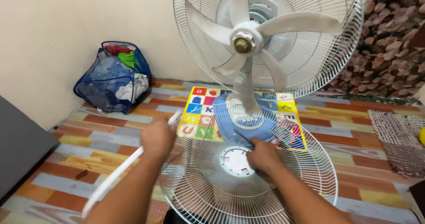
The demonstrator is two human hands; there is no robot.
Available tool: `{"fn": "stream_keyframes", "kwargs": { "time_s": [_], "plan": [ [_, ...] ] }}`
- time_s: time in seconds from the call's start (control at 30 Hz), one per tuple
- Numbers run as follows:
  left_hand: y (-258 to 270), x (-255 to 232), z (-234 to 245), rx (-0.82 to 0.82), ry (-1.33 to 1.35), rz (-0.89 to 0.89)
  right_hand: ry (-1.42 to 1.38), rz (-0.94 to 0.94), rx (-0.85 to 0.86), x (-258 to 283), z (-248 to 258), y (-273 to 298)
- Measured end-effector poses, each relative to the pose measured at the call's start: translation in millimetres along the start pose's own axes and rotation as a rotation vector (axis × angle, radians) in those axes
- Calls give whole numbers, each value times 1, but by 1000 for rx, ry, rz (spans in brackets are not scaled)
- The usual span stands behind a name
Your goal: The person disassembles a standing electric fan by removing the front grille and then the fan blades. They use a screwdriver to loosen screws on the grille and then unscrew the nut holding the blades to the motor shaft.
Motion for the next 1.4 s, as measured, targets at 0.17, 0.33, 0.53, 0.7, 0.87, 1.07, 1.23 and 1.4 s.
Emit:
{"fn": "stream_keyframes", "kwargs": {
  "time_s": [0.17, 0.33, 0.53, 0.7, 0.87, 1.07, 1.23, 1.4],
  "plan": [
    [-7, -83, -27, -122, -102, -262, 25, -16, -15, 10, 5, 0],
    [32, -147, -67, 193, 80, -320, -28, -38, -75, 4, 4, -7],
    [107, -196, -79, 487, 117, -505, -202, -97, -180, -21, 30, -12],
    [204, -231, -86, 853, -58, -693, 19, -194, -164, -41, 76, 3],
    [229, -263, -50, 782, -4, -833, 64, -176, -94, -33, 77, 6],
    [191, -251, -19, 862, 124, -780, 83, -69, -52, -13, 52, 2],
    [144, -230, 2, 687, 266, -701, 59, 6, -107, -8, 56, 7],
    [73, -216, 35, 341, 449, -584, 0, 64, -330, 10, 87, 31]
  ]
}}
Point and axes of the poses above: each hand's wrist, its own y-axis away from the middle knuckle, its own z-axis out of the back of the hand, x = y × z, the point moved 6 cm from there along -y, towards the middle knuckle, and after that the axes turned 12 degrees about x, right-handed, at the moved point
